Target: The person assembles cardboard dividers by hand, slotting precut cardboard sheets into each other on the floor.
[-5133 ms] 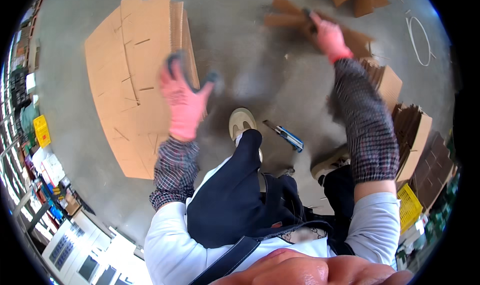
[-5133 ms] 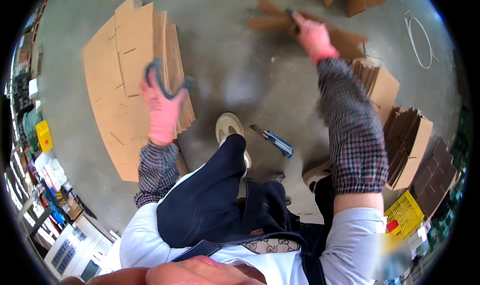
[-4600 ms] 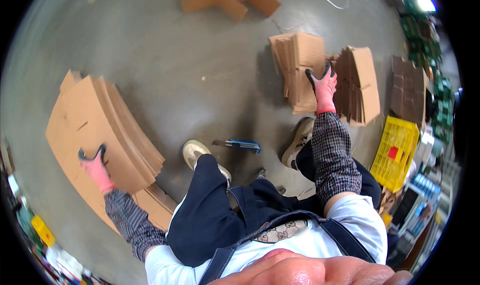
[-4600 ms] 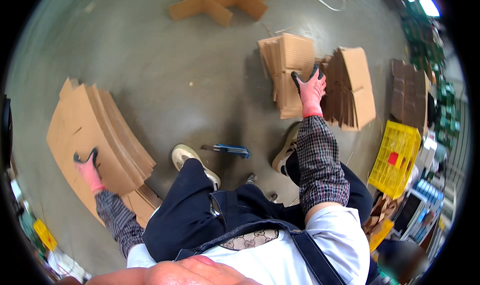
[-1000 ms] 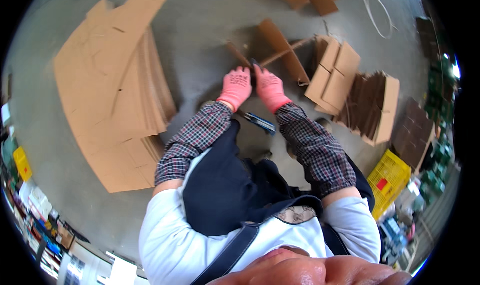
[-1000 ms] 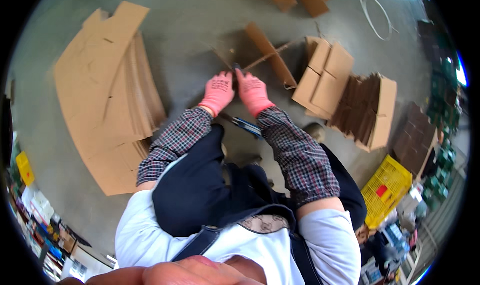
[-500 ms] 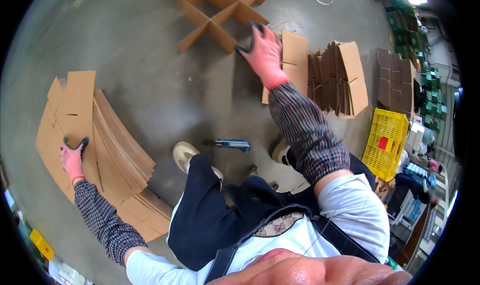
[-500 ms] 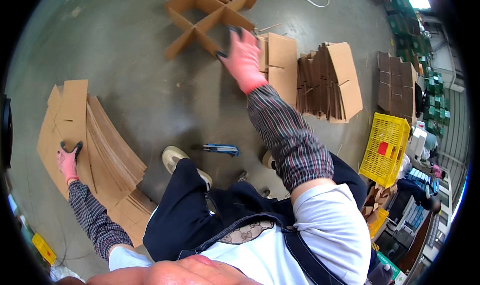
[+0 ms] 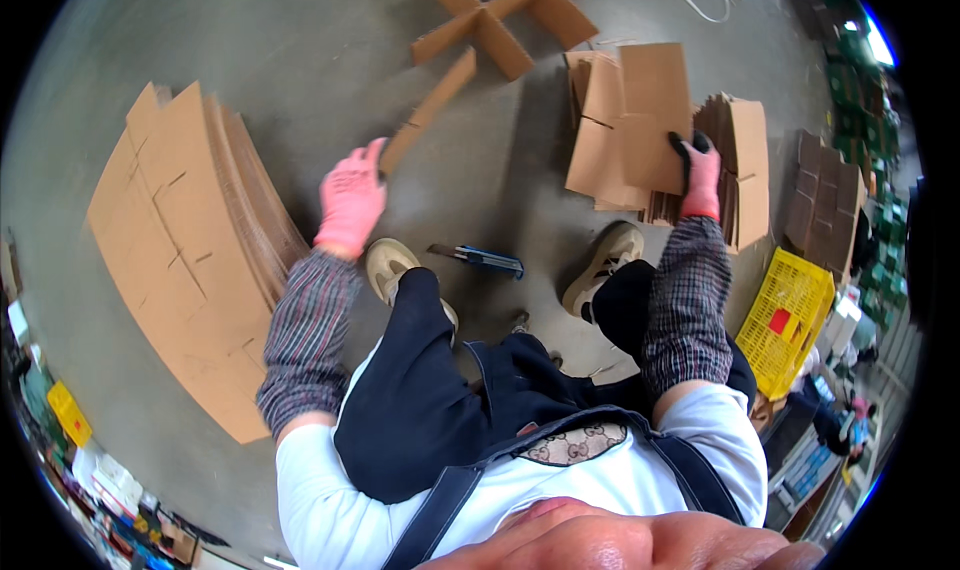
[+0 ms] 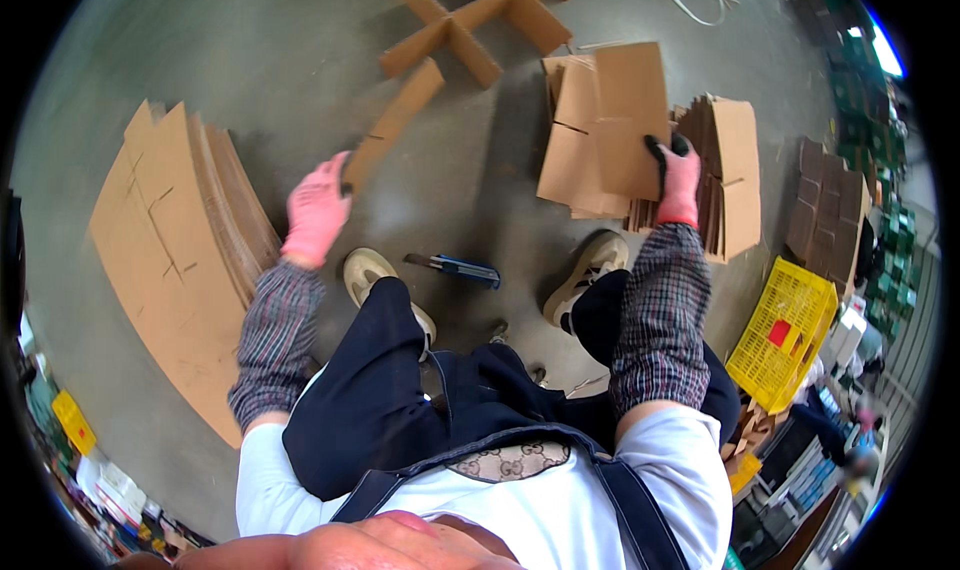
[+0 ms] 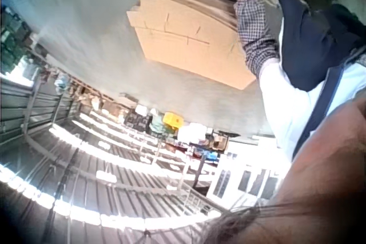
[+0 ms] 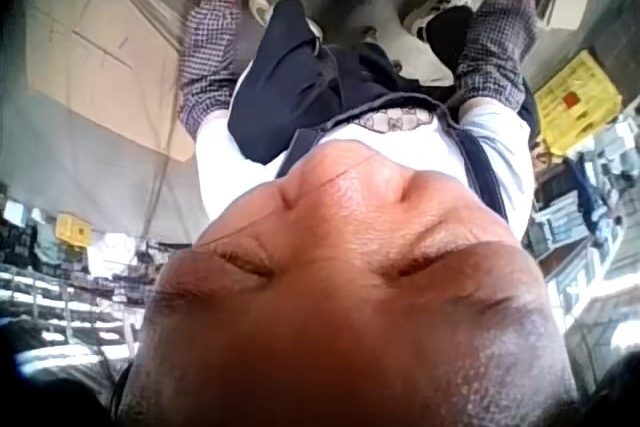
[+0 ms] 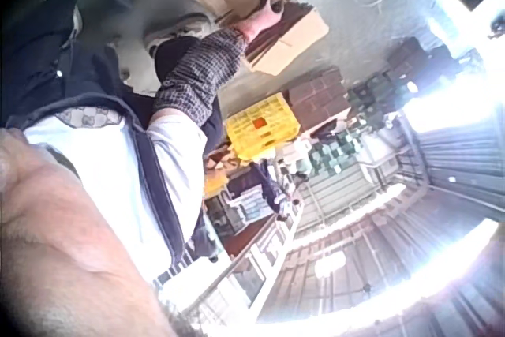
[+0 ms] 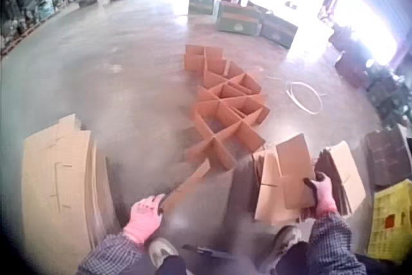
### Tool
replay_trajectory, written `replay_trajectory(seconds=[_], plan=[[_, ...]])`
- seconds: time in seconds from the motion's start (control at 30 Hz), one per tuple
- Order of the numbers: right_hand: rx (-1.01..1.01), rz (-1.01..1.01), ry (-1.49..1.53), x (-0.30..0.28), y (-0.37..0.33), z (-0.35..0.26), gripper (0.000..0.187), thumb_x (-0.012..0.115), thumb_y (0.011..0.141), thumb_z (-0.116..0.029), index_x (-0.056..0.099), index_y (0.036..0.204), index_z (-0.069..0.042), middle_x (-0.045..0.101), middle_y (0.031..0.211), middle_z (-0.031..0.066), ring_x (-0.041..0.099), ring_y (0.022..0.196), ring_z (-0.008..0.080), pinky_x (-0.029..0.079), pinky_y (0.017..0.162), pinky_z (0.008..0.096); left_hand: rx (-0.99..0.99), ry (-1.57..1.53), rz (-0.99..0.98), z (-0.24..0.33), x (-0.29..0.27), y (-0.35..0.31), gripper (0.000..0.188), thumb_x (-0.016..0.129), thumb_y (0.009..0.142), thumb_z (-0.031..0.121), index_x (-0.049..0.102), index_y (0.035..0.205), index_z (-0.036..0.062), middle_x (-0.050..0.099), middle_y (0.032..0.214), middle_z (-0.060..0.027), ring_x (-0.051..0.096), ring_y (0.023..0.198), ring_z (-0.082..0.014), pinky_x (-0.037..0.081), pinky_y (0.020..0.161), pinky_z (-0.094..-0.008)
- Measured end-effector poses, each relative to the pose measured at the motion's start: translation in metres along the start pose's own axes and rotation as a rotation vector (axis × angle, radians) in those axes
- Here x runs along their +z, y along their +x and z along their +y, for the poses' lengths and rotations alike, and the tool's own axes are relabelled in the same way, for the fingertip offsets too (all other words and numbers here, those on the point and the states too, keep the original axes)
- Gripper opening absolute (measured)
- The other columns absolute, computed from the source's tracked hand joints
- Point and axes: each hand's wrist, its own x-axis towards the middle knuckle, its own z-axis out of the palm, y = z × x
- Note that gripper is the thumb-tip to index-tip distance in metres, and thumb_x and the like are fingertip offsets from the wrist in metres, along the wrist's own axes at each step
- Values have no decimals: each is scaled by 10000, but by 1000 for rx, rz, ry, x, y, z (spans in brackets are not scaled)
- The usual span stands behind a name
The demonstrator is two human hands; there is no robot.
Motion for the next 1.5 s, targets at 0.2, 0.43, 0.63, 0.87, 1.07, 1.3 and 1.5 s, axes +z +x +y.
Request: replay_trajectory(seconds=[0.2, 0.43, 0.63, 0.87, 1.07, 1.3, 1.5], plan=[[-549, -22, -270, 119, -101, -158, 423, 648, 789, -76, 492, 1179, -24, 605, 1021, 166, 608, 922, 259, 473, 791, 336, -147, -12, 62, 25, 57, 18, 464, 574, 774, 171, 475, 1227, 200, 568, 1080, -78, 592, 934, -249, 500, 740, -364], [-845, -626, -954, 225, -191, -133, 451, 613, 679, -80, 589, 1112, -203, 521, 1113, 51, 559, 927, 258, 499, 705, 355, -98, -286, 159, 42, 86, 19, 257, 565, 756, 164, 608, 1007, 134, 614, 931, -60, 616, 800, -252, 504, 658, -364], [-779, -563, -891, 220, -205, -106, 421, 600, 677, -67, 612, 1077, -196, 522, 1109, 32, 551, 940, 248, 500, 722, 345, 82, -40, -2, 51, 72, 14, 259, 555, 754, 138, 615, 1005, 156, 592, 944, -48, 597, 829, -246, 502, 651, -349], [-594, -625, -891, 270, -157, -51, 504, 563, 739, -60, 512, 1221, -195, 553, 1089, 83, 569, 959, 267, 493, 794, 366, 92, -23, 77, 51, 68, 22, 443, 605, 715, 120, 524, 1149, 158, 571, 1003, -59, 590, 839, -245, 507, 692, -366], [-527, -633, -719, 252, -140, -80, 593, 678, 725, -300, 465, 1254, -141, 512, 1131, 162, 527, 1040, 321, 438, 866, 416, -152, -78, -53, 25, 38, 9, 754, 726, 686, 313, 366, 1311, 95, 476, 1223, -119, 515, 1068, -277, 442, 879, -377], [277, 119, -961, 104, -53, -16, 1086, 728, 568, -631, 251, 1390, -106, 299, 1367, 195, 298, 1263, 361, 296, 990, 534, -174, -139, -23, 17, 72, -22, 538, 672, 733, 286, 484, 1212, 130, 560, 1098, -90, 564, 984, -257, 469, 835, -364], [107, 183, -798, 59, -8, 49, 868, 800, 584, -458, 441, 1278, -79, 582, 1134, 169, 547, 1078, 329, 433, 910, 416, -200, -98, -53, 36, 59, -21, 687, 706, 694, 352, 411, 1283, 156, 504, 1180, -69, 518, 1061, -247, 439, 868, -382]])
